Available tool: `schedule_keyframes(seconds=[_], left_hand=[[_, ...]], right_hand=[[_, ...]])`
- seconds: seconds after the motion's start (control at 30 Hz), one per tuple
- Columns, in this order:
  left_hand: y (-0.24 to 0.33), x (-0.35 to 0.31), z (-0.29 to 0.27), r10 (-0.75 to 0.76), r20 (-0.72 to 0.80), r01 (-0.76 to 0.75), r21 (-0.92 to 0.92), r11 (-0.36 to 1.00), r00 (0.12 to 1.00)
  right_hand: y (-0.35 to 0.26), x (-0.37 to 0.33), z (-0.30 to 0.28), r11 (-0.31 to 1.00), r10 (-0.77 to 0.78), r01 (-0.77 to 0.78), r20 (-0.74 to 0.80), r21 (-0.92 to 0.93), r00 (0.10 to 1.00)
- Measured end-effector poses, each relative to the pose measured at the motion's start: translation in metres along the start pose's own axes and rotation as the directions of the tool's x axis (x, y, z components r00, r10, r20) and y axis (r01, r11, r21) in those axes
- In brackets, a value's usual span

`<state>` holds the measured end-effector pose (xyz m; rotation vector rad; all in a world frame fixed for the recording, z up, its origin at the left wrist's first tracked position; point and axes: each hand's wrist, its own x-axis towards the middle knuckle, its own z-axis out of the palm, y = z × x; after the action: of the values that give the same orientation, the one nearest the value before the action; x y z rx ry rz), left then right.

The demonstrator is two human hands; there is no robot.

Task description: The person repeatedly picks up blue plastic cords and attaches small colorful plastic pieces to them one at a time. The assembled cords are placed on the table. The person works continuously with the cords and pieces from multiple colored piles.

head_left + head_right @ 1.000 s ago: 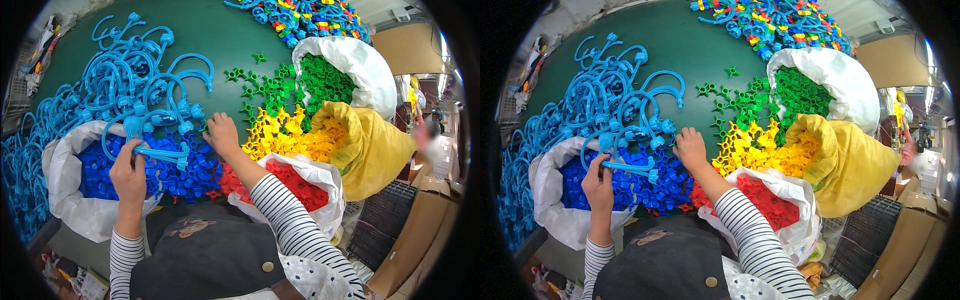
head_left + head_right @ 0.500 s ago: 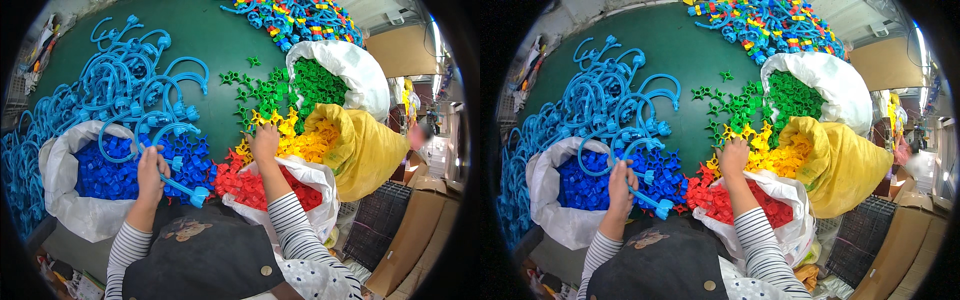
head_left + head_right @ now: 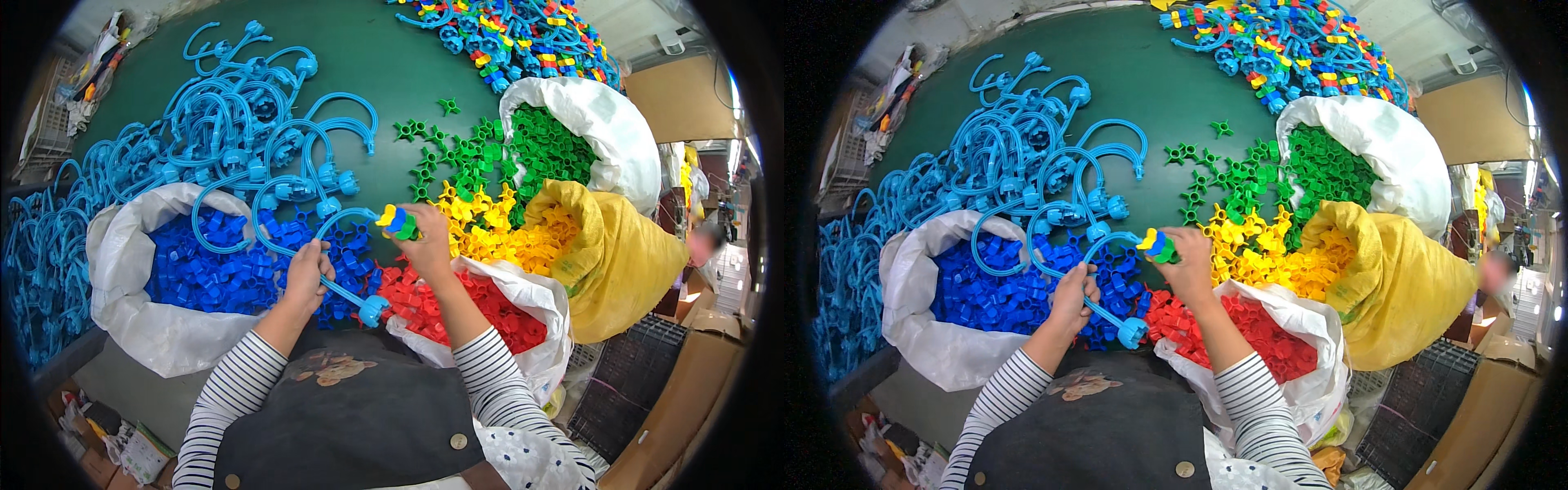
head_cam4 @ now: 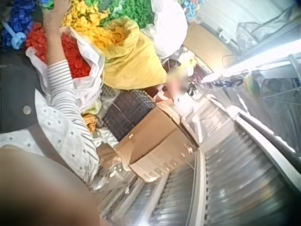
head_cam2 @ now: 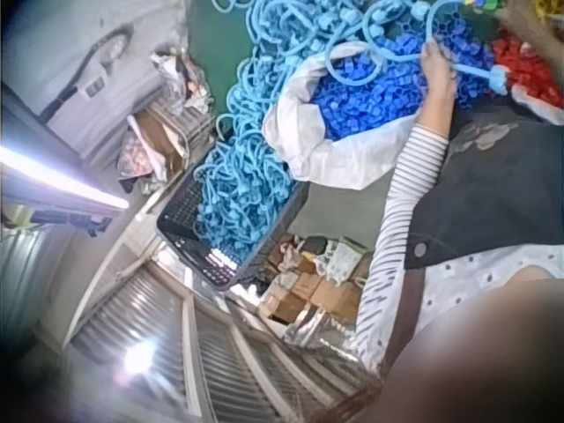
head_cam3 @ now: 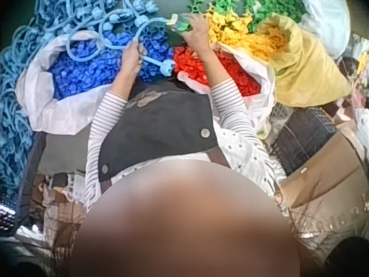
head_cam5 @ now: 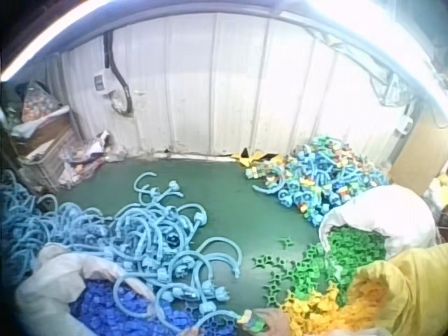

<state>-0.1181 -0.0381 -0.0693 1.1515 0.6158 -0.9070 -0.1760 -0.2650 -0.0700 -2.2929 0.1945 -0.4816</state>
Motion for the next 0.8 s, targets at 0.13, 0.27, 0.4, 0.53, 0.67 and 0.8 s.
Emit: schedule_keyframes(seconds=[0.13,0.27,0.4,0.53,0.67,0.8], left_hand=[[0.002,-0.016,0.012,-0.091,0.267,0.045,0.173,0.984,0.959],[0.009,-0.019,0.02,-0.004,0.189,0.014,-0.052,0.999,0.982],[0.017,-0.01,0.005,-0.009,0.057,0.017,-0.141,0.99,0.998],[0.012,-0.011,-0.019,0.039,-0.002,-0.039,-0.094,0.995,0.999],[0.005,-0.017,-0.027,0.07,-0.036,-0.073,-0.076,0.994,0.997],[0.007,-0.018,-0.028,0.1,-0.032,-0.102,-0.076,0.992,0.995]], right_hand=[[-0.026,-0.005,0.02,0.998,0.057,-0.057,0.028,0.004,0.998],[-0.029,-0.009,0.027,0.986,0.154,-0.159,0.109,0.045,0.982],[-0.015,-0.014,0.024,0.97,0.136,-0.109,0.114,-0.217,0.984],[-0.006,-0.012,0.032,0.944,0.193,-0.186,-0.001,-0.273,0.981],[0.003,0.012,0.056,0.96,-0.053,0.053,0.007,-0.275,0.999],[0.025,0.032,0.072,0.8,0.155,-0.006,0.197,-0.6,0.968]])
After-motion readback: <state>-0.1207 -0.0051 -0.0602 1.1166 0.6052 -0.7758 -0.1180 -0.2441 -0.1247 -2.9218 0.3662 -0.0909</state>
